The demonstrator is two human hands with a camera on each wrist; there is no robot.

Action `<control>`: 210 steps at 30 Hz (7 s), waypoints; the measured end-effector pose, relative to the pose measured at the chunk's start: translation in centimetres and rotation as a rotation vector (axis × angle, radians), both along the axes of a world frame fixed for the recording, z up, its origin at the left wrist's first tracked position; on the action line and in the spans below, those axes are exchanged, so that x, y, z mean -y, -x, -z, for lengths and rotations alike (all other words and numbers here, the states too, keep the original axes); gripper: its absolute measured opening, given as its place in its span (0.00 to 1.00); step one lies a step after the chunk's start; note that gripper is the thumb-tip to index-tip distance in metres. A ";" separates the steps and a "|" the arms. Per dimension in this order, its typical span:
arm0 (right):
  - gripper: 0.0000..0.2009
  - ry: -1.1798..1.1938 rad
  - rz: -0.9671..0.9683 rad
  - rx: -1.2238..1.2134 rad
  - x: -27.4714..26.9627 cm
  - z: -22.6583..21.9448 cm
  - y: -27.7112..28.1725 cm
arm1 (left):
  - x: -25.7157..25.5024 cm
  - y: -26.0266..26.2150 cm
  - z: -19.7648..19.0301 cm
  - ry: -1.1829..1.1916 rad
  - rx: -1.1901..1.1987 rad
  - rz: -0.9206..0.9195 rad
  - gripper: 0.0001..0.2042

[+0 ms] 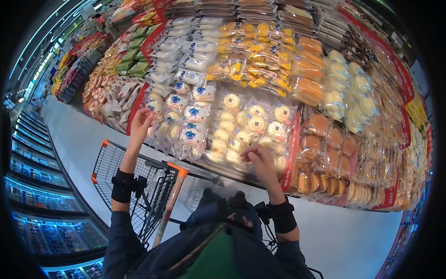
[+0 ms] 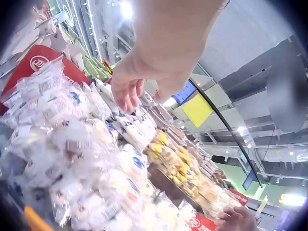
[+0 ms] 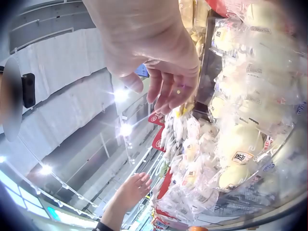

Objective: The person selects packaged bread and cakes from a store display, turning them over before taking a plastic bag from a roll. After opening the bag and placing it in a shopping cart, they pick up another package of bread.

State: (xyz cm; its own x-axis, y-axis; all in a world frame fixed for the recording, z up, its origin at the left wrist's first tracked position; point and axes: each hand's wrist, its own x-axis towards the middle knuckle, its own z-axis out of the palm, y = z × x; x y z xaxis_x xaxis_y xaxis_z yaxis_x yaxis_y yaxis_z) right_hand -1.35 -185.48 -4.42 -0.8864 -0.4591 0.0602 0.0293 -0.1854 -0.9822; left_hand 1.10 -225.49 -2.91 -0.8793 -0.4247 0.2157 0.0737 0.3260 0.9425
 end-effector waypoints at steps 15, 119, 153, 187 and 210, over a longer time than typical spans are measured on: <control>0.08 -0.073 0.125 0.007 2.1 1.5 0.7 | 6.1 13.8 -2.7 -0.307 0.365 -0.051 0.15; 0.09 0.078 0.117 0.206 2.1 0.1 -0.4 | -0.1 31.7 -8.2 1.506 -0.319 0.154 0.20; 0.07 0.147 0.323 0.193 -3.8 -0.8 -1.2 | -12.0 6.6 -17.9 1.259 -0.701 0.407 0.24; 0.06 0.081 -0.110 0.088 -2.2 -0.9 -4.5 | -15.2 -14.1 -4.4 0.484 -0.002 0.054 0.24; 0.08 0.008 -0.031 0.226 -3.9 1.7 -21.0 | -17.2 -26.2 0.3 0.332 0.032 0.248 0.22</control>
State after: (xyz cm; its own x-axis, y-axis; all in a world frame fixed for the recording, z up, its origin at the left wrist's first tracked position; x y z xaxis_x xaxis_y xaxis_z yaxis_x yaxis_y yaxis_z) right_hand 19.62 -181.61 -6.07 -0.8633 -0.4866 -0.1340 0.2540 -0.1892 -0.9485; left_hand 27.31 -208.28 -3.18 -0.9548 -0.1111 0.2758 0.1602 0.5889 0.7921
